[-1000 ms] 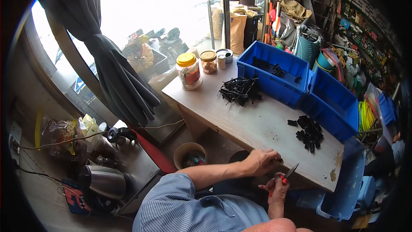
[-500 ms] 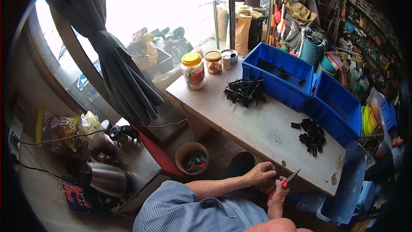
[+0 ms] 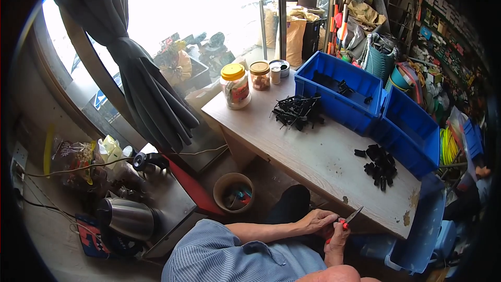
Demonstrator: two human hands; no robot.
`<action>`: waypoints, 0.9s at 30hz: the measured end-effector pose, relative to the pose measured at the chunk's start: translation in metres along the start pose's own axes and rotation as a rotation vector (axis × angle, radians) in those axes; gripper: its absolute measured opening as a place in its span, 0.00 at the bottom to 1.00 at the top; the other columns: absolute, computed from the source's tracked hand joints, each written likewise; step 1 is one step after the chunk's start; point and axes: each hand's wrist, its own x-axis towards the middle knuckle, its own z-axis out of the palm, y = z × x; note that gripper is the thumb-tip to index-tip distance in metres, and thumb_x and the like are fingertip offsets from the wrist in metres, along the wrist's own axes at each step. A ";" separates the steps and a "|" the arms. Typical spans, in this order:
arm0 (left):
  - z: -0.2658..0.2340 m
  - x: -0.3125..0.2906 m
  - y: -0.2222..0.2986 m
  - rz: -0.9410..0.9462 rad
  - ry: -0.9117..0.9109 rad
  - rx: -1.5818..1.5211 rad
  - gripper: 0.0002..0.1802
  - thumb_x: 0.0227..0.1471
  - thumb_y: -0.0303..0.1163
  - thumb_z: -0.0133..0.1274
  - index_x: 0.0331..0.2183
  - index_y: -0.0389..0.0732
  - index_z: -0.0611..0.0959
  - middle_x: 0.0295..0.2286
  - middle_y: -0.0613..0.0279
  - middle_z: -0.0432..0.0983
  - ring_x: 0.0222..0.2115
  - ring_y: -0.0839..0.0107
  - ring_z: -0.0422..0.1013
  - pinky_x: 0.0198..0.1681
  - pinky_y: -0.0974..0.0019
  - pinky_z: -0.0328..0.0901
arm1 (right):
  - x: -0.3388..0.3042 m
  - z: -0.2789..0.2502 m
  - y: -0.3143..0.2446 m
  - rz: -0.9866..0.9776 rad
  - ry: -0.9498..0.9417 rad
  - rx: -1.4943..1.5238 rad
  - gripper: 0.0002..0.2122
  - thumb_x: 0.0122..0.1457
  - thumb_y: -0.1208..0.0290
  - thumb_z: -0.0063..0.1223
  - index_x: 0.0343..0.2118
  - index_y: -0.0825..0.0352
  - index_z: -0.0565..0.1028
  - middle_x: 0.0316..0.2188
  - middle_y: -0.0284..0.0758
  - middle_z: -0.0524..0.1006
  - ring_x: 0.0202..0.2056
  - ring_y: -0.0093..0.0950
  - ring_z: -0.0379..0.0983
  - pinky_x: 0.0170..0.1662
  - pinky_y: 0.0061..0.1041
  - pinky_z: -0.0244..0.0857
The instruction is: Assembling small black plastic components manually at a factory workstation.
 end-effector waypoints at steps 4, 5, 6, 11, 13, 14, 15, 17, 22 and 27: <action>0.002 0.004 -0.010 -0.129 0.079 -0.104 0.19 0.60 0.45 0.51 0.39 0.39 0.83 0.21 0.69 0.73 0.21 0.82 0.66 0.21 0.75 0.62 | 0.008 -0.010 0.009 0.017 -0.062 -0.014 0.06 0.52 0.74 0.51 0.34 0.65 0.72 0.26 0.29 0.70 0.25 0.20 0.67 0.29 0.17 0.62; 0.003 0.005 -0.011 -0.175 0.117 -0.164 0.17 0.58 0.44 0.53 0.37 0.40 0.83 0.19 0.69 0.72 0.18 0.81 0.66 0.20 0.75 0.61 | 0.010 -0.013 0.012 0.033 -0.076 -0.034 0.05 0.52 0.74 0.50 0.33 0.65 0.72 0.24 0.28 0.70 0.24 0.19 0.66 0.27 0.17 0.61; 0.004 0.005 -0.010 -0.222 0.156 -0.225 0.16 0.55 0.43 0.56 0.34 0.40 0.83 0.18 0.69 0.72 0.16 0.80 0.65 0.18 0.75 0.61 | 0.009 -0.012 0.011 0.034 -0.075 -0.034 0.05 0.52 0.74 0.50 0.33 0.65 0.72 0.24 0.28 0.70 0.24 0.19 0.66 0.27 0.17 0.61; 0.008 0.006 0.002 -0.413 0.222 -0.408 0.10 0.51 0.37 0.56 0.26 0.40 0.79 0.14 0.65 0.69 0.12 0.73 0.66 0.17 0.68 0.64 | 0.001 0.006 -0.001 0.093 -0.044 -0.071 0.04 0.53 0.74 0.50 0.24 0.60 0.68 0.16 0.25 0.65 0.16 0.17 0.62 0.19 0.18 0.56; 0.010 0.007 0.000 -0.466 0.241 -0.489 0.10 0.50 0.35 0.54 0.23 0.40 0.77 0.13 0.64 0.68 0.11 0.70 0.66 0.17 0.66 0.64 | -0.005 0.012 -0.003 0.095 -0.040 -0.096 0.04 0.53 0.74 0.50 0.24 0.60 0.68 0.16 0.25 0.65 0.16 0.18 0.61 0.19 0.19 0.55; 0.009 0.010 -0.005 -0.506 0.258 -0.513 0.10 0.50 0.35 0.53 0.22 0.40 0.77 0.12 0.63 0.67 0.11 0.68 0.65 0.17 0.63 0.65 | -0.007 0.014 -0.003 0.097 -0.038 -0.121 0.05 0.53 0.73 0.50 0.23 0.60 0.67 0.15 0.25 0.64 0.15 0.18 0.60 0.18 0.19 0.55; 0.010 0.012 -0.008 -0.552 0.271 -0.536 0.11 0.50 0.34 0.51 0.21 0.40 0.76 0.11 0.62 0.66 0.11 0.67 0.65 0.17 0.61 0.66 | -0.008 0.013 -0.003 0.099 -0.031 -0.120 0.05 0.53 0.73 0.50 0.23 0.60 0.67 0.15 0.25 0.64 0.15 0.18 0.60 0.18 0.19 0.55; 0.012 0.015 -0.015 -0.581 0.276 -0.534 0.12 0.50 0.35 0.51 0.20 0.40 0.76 0.10 0.61 0.66 0.10 0.66 0.65 0.17 0.60 0.66 | -0.009 0.010 0.001 0.082 -0.020 -0.174 0.06 0.53 0.73 0.51 0.23 0.60 0.67 0.15 0.25 0.64 0.15 0.18 0.59 0.18 0.19 0.53; 0.012 0.011 -0.015 -0.656 0.262 -0.596 0.11 0.51 0.35 0.51 0.21 0.40 0.76 0.10 0.61 0.66 0.10 0.66 0.64 0.17 0.61 0.65 | -0.010 0.009 0.006 0.100 0.021 -0.171 0.07 0.54 0.72 0.52 0.22 0.60 0.67 0.15 0.25 0.64 0.15 0.18 0.59 0.18 0.19 0.53; 0.000 0.011 -0.015 -0.251 0.123 -0.232 0.08 0.58 0.33 0.46 0.32 0.39 0.76 0.17 0.65 0.72 0.16 0.72 0.68 0.21 0.70 0.67 | 0.003 0.002 0.003 0.080 0.011 -0.120 0.06 0.54 0.71 0.53 0.24 0.61 0.69 0.16 0.25 0.65 0.16 0.18 0.60 0.19 0.19 0.54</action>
